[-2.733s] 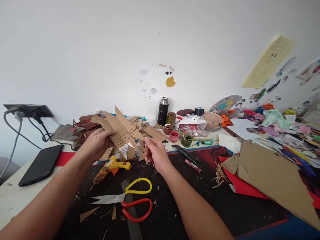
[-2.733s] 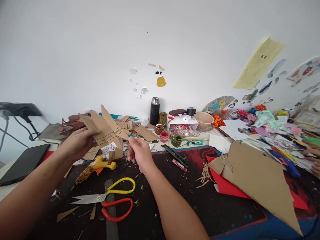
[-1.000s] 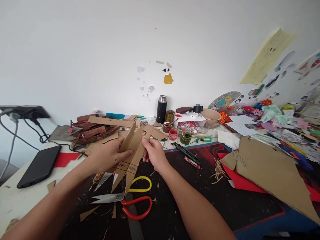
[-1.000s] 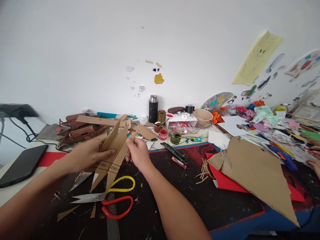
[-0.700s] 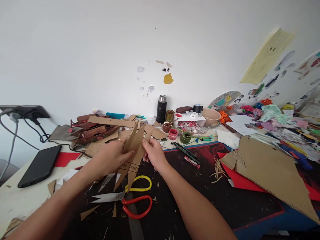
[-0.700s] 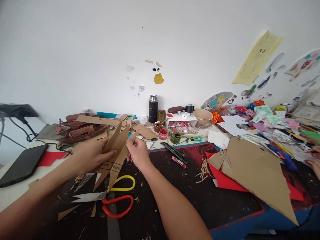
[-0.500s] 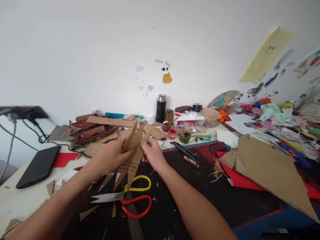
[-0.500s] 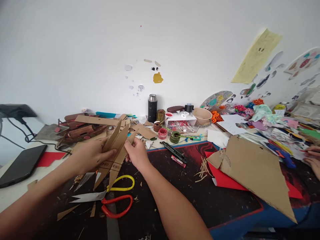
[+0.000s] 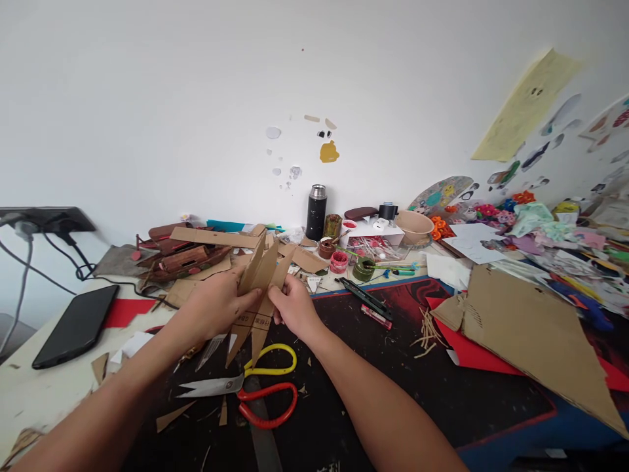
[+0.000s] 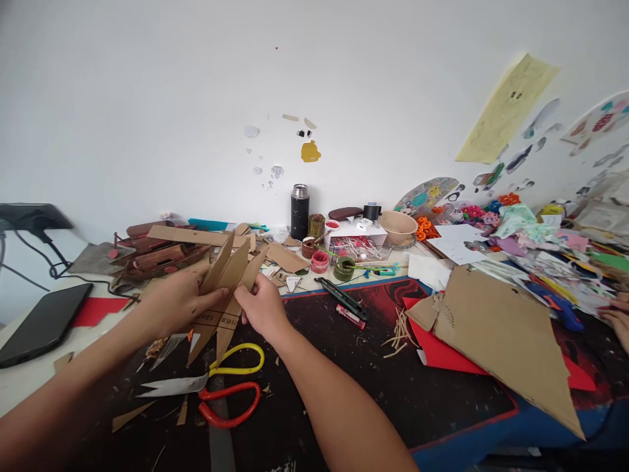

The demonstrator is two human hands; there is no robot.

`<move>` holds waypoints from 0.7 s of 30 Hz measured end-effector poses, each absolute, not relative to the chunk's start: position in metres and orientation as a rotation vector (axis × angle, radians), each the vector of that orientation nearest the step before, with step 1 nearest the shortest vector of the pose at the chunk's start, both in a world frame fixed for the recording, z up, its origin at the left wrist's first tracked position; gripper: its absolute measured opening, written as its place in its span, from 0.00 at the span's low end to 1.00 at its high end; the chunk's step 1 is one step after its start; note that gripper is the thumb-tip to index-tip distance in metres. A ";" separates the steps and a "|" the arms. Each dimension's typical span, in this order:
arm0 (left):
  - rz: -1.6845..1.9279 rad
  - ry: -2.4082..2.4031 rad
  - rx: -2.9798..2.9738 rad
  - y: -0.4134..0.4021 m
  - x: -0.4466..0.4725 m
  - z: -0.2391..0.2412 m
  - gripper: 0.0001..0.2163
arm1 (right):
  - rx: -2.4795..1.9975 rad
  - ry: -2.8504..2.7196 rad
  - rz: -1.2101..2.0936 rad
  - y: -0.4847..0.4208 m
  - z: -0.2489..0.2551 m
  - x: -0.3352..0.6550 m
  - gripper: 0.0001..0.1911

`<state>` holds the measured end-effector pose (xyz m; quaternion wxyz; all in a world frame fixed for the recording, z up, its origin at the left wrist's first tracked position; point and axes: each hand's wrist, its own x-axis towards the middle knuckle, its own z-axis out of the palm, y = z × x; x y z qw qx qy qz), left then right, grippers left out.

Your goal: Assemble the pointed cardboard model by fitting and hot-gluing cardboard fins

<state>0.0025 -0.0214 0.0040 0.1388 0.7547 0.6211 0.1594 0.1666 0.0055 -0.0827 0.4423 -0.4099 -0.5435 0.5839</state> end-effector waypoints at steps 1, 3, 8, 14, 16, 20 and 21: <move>0.448 1.799 2.172 -0.021 0.002 0.004 0.26 | -1.015 -1.356 1.449 0.006 -0.083 0.167 0.07; 0.440 1.809 2.152 -0.020 0.001 0.004 0.25 | -1.011 -1.367 1.456 0.006 -0.083 0.167 0.07; 0.522 1.790 2.153 -0.016 -0.006 0.004 0.24 | -0.981 -1.385 1.518 0.002 -0.082 0.165 0.08; 0.516 1.822 2.190 -0.015 -0.006 0.001 0.22 | -1.005 -1.453 1.481 -0.004 -0.085 0.162 0.06; 0.470 1.912 2.205 -0.019 0.001 -0.002 0.22 | -1.057 -1.463 1.426 -0.003 -0.089 0.162 0.05; 0.334 2.049 2.258 -0.027 0.019 -0.007 0.18 | -1.141 -1.487 1.326 0.003 -0.098 0.161 0.04; 0.305 2.066 2.269 -0.028 0.023 -0.008 0.17 | -1.146 -1.486 1.304 0.004 -0.099 0.161 0.04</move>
